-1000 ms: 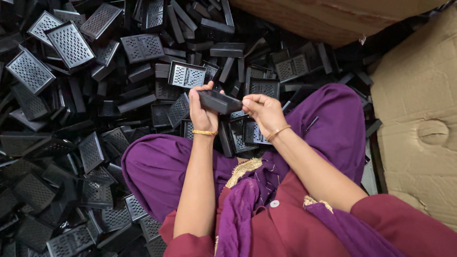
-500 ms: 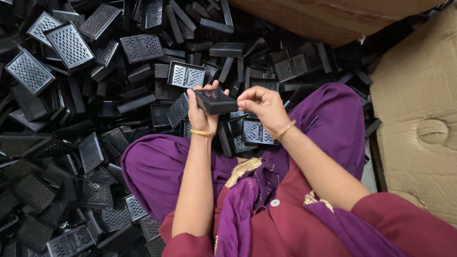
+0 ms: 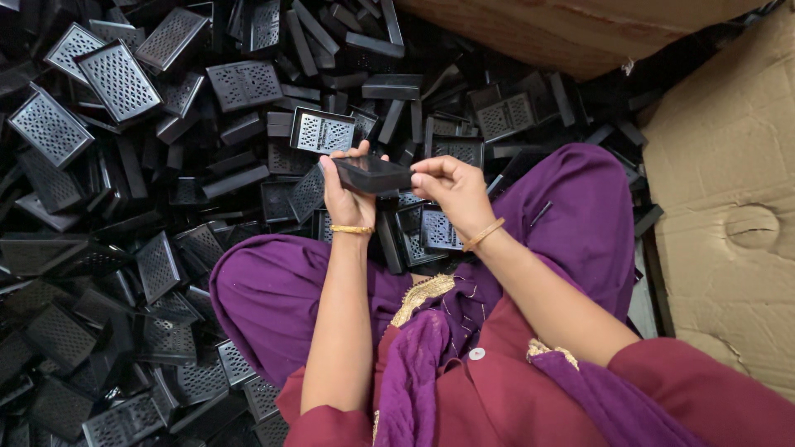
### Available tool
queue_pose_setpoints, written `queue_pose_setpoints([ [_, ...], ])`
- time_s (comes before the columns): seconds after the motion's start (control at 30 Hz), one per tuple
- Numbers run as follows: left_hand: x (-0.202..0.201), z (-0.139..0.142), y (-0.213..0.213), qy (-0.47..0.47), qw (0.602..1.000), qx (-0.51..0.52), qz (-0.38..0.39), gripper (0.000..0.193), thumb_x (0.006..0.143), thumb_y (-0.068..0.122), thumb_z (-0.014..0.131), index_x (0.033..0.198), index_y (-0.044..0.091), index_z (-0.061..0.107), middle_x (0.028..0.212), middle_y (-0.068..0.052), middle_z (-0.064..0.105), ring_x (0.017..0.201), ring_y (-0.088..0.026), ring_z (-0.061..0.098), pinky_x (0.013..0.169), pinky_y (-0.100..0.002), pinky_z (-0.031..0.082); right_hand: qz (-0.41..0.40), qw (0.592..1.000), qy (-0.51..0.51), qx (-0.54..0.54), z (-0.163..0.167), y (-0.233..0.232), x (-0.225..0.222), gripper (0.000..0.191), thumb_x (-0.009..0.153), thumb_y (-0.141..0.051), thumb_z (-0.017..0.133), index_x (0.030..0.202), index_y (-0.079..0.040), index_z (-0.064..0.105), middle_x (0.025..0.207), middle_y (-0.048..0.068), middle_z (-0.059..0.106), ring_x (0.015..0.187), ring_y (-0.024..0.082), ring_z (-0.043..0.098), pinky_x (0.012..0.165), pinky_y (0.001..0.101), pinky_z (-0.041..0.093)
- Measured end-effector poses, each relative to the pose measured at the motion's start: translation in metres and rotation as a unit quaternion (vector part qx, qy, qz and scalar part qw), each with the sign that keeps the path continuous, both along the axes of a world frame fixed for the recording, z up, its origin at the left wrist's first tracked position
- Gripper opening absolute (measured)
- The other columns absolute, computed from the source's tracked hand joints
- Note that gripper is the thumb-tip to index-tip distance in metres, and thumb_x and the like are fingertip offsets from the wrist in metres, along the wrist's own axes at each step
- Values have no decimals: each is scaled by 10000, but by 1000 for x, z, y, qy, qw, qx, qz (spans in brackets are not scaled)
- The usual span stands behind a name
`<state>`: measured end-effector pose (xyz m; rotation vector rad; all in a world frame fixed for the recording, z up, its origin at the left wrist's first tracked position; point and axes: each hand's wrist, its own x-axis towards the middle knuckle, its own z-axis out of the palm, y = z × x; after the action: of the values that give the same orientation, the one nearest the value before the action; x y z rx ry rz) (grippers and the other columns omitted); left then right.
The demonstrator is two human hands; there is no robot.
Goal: The person sits on the floor and repeatedly picks up small black plastic trays from a large pile, inspects them by turning them over, and places them into a cardboard box. The person handles the trays one at a time, occasionally stacking them briefly before moving them.
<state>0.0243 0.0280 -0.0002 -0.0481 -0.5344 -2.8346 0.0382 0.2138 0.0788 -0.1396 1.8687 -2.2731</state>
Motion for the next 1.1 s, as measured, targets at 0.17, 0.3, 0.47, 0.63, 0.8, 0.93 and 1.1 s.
queue_pose_setpoints([
  [0.17,3,5,3,22,999,-29,20,296,1109,404,451,1144,120,523,1127,-71,621,1289,-272,570,1074,-612,506,-12,999,-8,28,-40,8,-12,71,972,-96,689,982,-26,677,879,2,664,793,79,646,747,230,566],
  [0.3,7,12,8,58,980,-163,93,294,1141,363,453,1178,76,507,1204,-105,561,1354,-280,513,1121,-533,493,9,984,-173,31,-81,17,-34,81,944,-116,632,894,-59,658,789,15,622,698,106,600,644,252,527],
  [0.47,6,18,3,93,970,-181,133,293,1149,355,435,1190,73,504,1212,-122,549,1362,-287,511,1128,-510,494,14,974,-224,27,-61,12,-25,120,949,-120,602,891,-18,627,785,63,625,717,197,611,638,343,527],
  [0.63,2,8,0,49,983,-143,101,331,1139,371,412,1158,63,531,1215,-113,536,1337,-287,496,1116,-536,483,5,890,367,269,-16,5,-3,629,810,-86,768,1382,34,537,1297,199,571,1209,377,610,945,390,555],
  [0.8,1,-7,-2,47,986,-138,75,330,1151,362,414,1147,59,542,1212,-98,519,1339,-284,495,1139,-549,472,8,813,452,366,1,-5,3,445,825,-23,761,1258,-43,657,1261,149,716,1152,355,706,991,383,570],
  [0.93,-6,-2,-10,5,983,-177,54,372,1135,408,402,1271,90,539,1326,-106,526,1331,-263,485,1104,-503,455,26,831,420,363,76,-18,4,346,868,-90,766,1201,-34,690,1140,174,732,989,340,739,856,393,606],
  [1.1,-12,39,-32,21,765,-639,74,555,1027,515,558,1474,191,502,1512,-84,494,1447,-284,426,1199,-671,243,-13,866,381,322,177,-5,-59,303,939,-265,795,1085,-9,726,909,138,716,792,239,700,716,341,559],
])
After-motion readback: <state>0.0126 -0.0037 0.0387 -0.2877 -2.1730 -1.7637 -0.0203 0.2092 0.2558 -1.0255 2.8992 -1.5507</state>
